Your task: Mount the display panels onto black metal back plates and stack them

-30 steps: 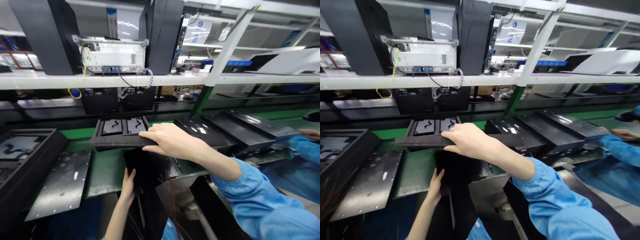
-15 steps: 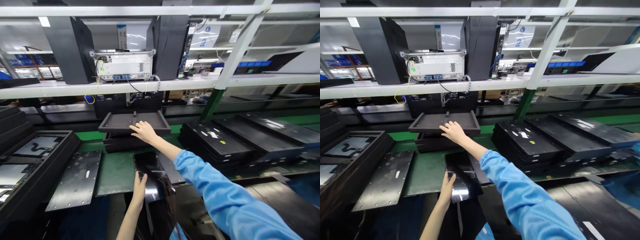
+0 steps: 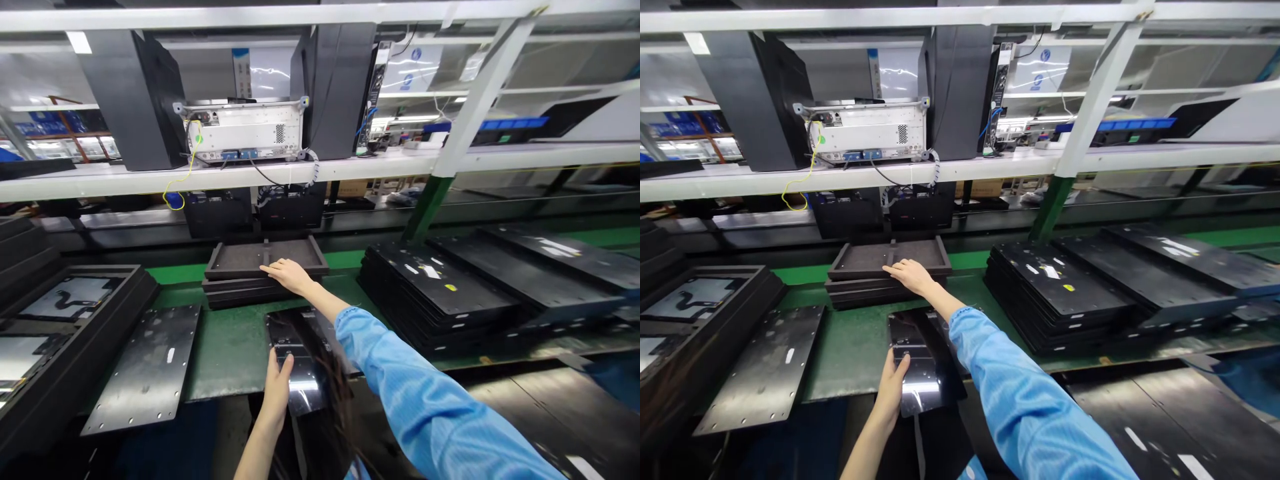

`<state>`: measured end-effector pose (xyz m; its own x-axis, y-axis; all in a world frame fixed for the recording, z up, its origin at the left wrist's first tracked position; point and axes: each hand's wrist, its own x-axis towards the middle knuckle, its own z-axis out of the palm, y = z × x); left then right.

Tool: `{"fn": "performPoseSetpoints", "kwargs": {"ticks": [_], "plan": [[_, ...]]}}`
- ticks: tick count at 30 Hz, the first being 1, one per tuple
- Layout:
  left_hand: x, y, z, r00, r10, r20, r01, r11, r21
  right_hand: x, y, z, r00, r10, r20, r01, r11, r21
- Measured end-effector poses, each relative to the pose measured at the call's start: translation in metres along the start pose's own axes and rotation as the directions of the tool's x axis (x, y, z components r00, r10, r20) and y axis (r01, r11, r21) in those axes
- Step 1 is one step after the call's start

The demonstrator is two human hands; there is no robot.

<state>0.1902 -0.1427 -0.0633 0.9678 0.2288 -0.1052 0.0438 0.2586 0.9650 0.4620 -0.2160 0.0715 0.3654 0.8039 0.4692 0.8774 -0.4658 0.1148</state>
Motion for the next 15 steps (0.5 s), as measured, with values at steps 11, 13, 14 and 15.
{"fn": "performPoseSetpoints", "kwargs": {"ticks": [11, 13, 14, 15], "plan": [[-0.003, 0.007, 0.001, 1.000, -0.012, 0.005, 0.012, 0.999, -0.043, -0.056, -0.024, -0.052, 0.980, 0.121, -0.158, -0.076, 0.961, 0.264], [-0.004, 0.010, 0.001, 0.999, -0.034, -0.006, 0.033, 0.996, -0.081, -0.100, -0.049, -0.061, 0.915, 0.351, -0.200, -0.235, 0.864, 0.445], [-0.005, 0.011, 0.002, 0.999, -0.048, -0.006, 0.047, 0.993, -0.112, -0.125, -0.064, -0.062, 0.846, 0.504, -0.173, -0.336, 0.757, 0.560], [-0.005, 0.013, 0.003, 0.998, -0.064, -0.005, 0.063, 0.987, -0.146, -0.151, -0.080, -0.062, 0.755, 0.648, -0.097, -0.428, 0.600, 0.676]]}}
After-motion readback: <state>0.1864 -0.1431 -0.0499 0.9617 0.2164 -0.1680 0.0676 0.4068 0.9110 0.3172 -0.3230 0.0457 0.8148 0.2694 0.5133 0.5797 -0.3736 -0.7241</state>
